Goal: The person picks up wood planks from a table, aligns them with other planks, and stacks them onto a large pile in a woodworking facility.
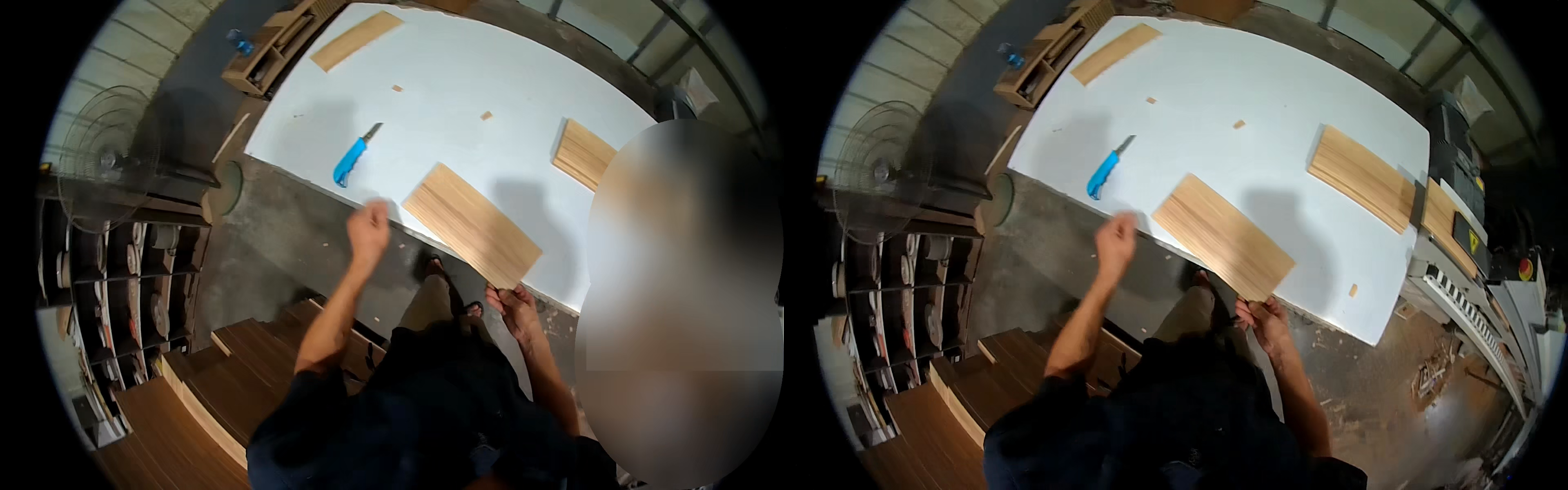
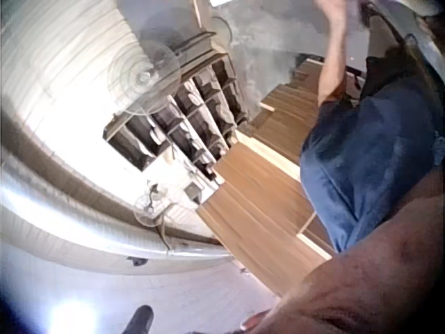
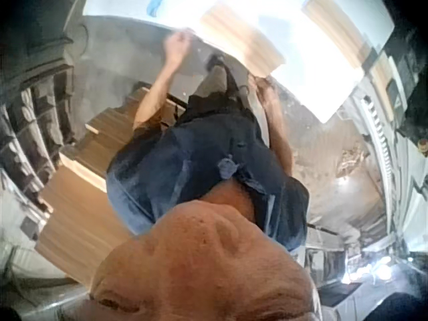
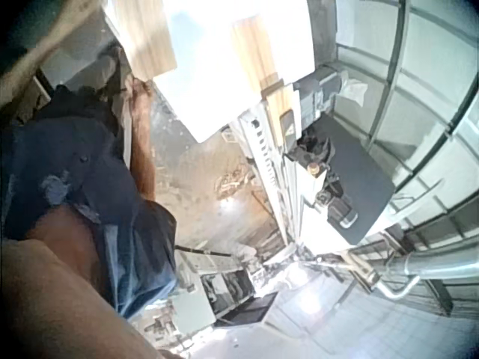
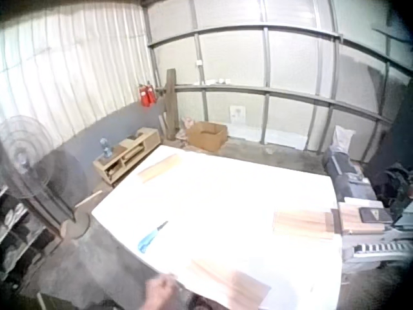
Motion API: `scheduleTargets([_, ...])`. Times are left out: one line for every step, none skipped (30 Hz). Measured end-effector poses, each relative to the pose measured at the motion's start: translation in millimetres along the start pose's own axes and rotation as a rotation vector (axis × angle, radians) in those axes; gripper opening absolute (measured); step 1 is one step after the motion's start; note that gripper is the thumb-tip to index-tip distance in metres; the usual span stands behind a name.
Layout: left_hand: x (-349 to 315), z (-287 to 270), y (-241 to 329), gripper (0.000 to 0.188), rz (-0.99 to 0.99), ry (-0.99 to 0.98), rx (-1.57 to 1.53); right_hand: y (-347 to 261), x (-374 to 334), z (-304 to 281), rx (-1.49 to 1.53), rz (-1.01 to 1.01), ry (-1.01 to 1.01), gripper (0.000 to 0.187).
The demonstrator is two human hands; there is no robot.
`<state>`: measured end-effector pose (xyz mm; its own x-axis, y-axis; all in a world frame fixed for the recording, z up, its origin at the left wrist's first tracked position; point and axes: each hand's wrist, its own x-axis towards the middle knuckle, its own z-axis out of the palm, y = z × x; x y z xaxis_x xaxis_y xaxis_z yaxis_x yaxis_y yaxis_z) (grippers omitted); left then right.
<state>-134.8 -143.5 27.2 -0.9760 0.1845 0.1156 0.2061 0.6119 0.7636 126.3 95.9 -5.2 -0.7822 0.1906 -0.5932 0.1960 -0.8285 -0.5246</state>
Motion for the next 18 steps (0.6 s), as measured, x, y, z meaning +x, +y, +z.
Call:
scheduleTargets([24,-9,-20,0.019,0.335,0.284,0.11,1,2,3,-0.054,0.035,-0.026,0.022])
scheduleTargets([46,-16,-34,0.023,0.363,0.258,0.242,0,4,1,-0.108,0.064,-0.029,0.021])
scheduleTargets([68,-17,-33,0.029,0.308,0.257,0.45,-5,8,2,-0.163,0.084,-0.037,0.02])
scheduleTargets([87,-16,-34,0.037,0.276,0.282,0.592,-11,7,10,-0.178,0.115,0.02,0.019])
scheduleTargets([103,-12,-36,0.037,0.222,0.244,0.594,-17,5,10,-0.194,0.136,0.009,0.021])
scheduleTargets([119,-7,-40,0.037,0.168,0.213,0.592,-23,-1,10,-0.262,0.138,-0.038,0.022])
scheduleTargets([127,-4,-46,0.038,0.104,0.174,0.593,-35,-8,29,-0.331,0.153,-0.082,0.023])
scheduleTargets([137,-9,-54,0.036,0.075,0.127,0.592,-54,-18,48,-0.554,0.253,0.04,0.017])
scheduleTargets([142,-8,-54,0.034,0.051,0.056,0.58,-65,-19,45,-0.796,0.22,0.046,0.018])
scheduleTargets([139,-7,-54,0.033,0.029,-0.023,0.572,-73,-21,39,-1.031,0.195,0.049,0.019])
scheduleTargets([129,-9,-54,0.03,0.01,0.017,0.477,-81,-22,34,-1.271,0.175,0.039,0.02])
scheduleTargets([117,-13,-50,0.027,-0.012,0.056,0.384,-90,-23,28,-1.364,0.045,0.017,0.023])
scheduleTargets([106,-18,-45,0.025,-0.034,0.102,0.298,-100,-20,36,-1.414,-0.126,-0.032,0.021])
scheduleTargets([91,-21,-36,0.026,-0.087,0.156,0.254,-110,-15,61,-1.676,-0.287,0.083,0.021])
scheduleTargets([71,-25,-31,0.025,-0.165,0.129,0.096,-108,1,57,-1.679,-0.639,0.03,0.025])
scheduleTargets([47,-31,-28,0.024,-0.245,0.109,-0.057,-110,16,68,-1.693,-0.7,-0.033,0.039])
scheduleTargets([24,-35,-23,0.024,-0.321,0.092,-0.214,-113,35,76,-1.777,-0.81,-0.154,0.051])
scheduleTargets([-1,-35,-12,0.023,-0.369,0.081,-0.413,-112,53,81,-1.849,-0.916,-0.289,0.063])
